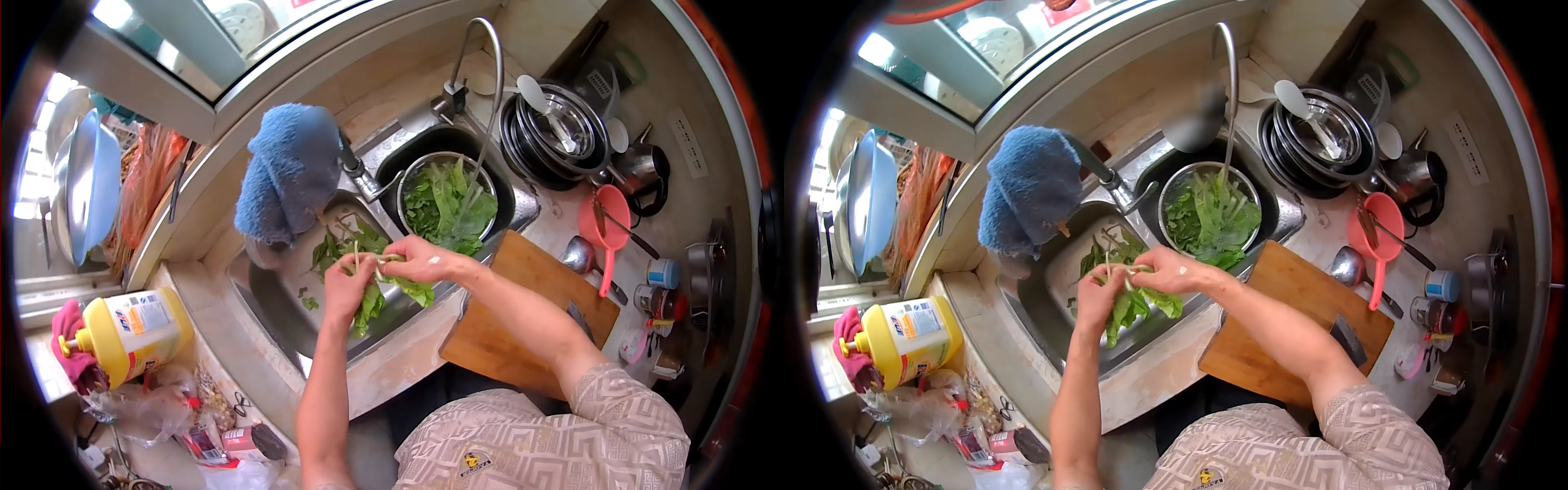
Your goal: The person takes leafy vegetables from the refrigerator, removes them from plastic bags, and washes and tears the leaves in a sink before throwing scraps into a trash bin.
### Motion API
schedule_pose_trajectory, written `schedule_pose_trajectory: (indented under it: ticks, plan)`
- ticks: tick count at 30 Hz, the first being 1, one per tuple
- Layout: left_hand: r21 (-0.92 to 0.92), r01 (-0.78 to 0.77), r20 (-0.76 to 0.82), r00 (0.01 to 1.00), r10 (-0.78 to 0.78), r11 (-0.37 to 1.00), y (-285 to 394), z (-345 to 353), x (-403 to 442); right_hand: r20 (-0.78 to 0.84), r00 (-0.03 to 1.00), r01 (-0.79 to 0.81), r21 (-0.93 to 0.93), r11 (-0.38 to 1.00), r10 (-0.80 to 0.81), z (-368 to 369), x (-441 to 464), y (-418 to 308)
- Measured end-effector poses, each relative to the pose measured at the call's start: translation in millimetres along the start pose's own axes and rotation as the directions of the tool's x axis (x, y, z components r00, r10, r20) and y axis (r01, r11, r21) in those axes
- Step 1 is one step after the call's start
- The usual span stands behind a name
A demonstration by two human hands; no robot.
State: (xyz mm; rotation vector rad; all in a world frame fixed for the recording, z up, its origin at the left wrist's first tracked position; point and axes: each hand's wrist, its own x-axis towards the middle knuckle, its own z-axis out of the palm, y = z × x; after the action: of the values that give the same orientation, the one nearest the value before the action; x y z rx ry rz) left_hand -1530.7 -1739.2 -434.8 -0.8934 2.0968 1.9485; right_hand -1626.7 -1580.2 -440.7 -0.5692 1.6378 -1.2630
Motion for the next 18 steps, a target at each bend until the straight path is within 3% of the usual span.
schedule_pose_trajectory:
  ticks: [2,4,5,6,8,10,12,13,14,15,16,17,18]
  plan:
    - [-0.049,-0.002,0.036,0.999,0.004,0.999,1.8,6.5,3.4,-0.007,1.000,-0.021,-0.061,0.998,0.021,-5.2,-5.6,-2.1]
    - [0.020,-0.051,0.152,0.987,0.047,0.999,6.3,5.7,6.1,-0.011,1.000,0.013,-0.090,0.996,-0.014,-7.4,-10.2,3.2]
    - [0.161,-0.062,0.200,0.979,0.029,0.985,9.3,3.7,3.7,0.029,1.000,0.013,-0.176,0.984,-0.008,-8.5,-11.9,4.4]
    - [0.167,-0.061,0.202,0.979,0.026,0.984,11.0,1.8,2.5,0.027,1.000,0.014,-0.170,0.985,-0.010,-6.7,-11.7,7.0]
    - [0.192,-0.050,0.322,0.947,-0.015,0.980,11.6,-0.4,-1.0,0.068,0.993,0.117,-0.352,0.929,-0.099,-1.2,-11.3,12.7]
    - [0.216,-0.061,0.314,0.949,-0.010,0.974,9.8,1.2,-5.6,0.018,0.993,0.116,-0.364,0.924,-0.118,8.0,-9.5,13.7]
    - [0.125,-0.104,0.133,0.987,0.088,0.987,-1.1,1.9,-13.3,0.004,0.998,0.061,-0.189,0.980,-0.061,14.9,-5.5,18.7]
    - [0.156,-0.148,0.070,0.988,0.139,0.977,-11.0,2.3,-14.9,-0.008,0.998,0.057,-0.187,0.981,-0.059,18.3,-3.4,20.8]
    - [0.158,-0.151,0.084,0.987,0.139,0.976,-19.4,3.7,-18.0,-0.027,0.999,0.036,-0.045,0.998,-0.038,23.5,-2.3,23.8]
    - [0.251,-0.264,0.003,0.962,0.272,0.931,-23.7,8.0,-22.7,-0.043,0.999,0.017,0.100,0.995,-0.013,30.9,-2.4,28.5]
    - [0.346,-0.363,-0.064,0.911,0.408,0.865,-27.1,10.9,-26.7,-0.056,0.998,0.012,0.104,0.995,-0.006,40.6,-1.4,37.5]
    - [0.465,-0.363,-0.042,0.902,0.430,0.807,-27.1,10.5,-31.1,-0.060,0.997,-0.028,0.298,0.954,0.048,50.8,-0.4,47.0]
    - [0.461,-0.369,-0.031,0.902,0.430,0.807,-31.0,9.3,-32.8,-0.054,0.994,-0.061,0.482,0.874,0.099,57.6,-2.7,49.1]
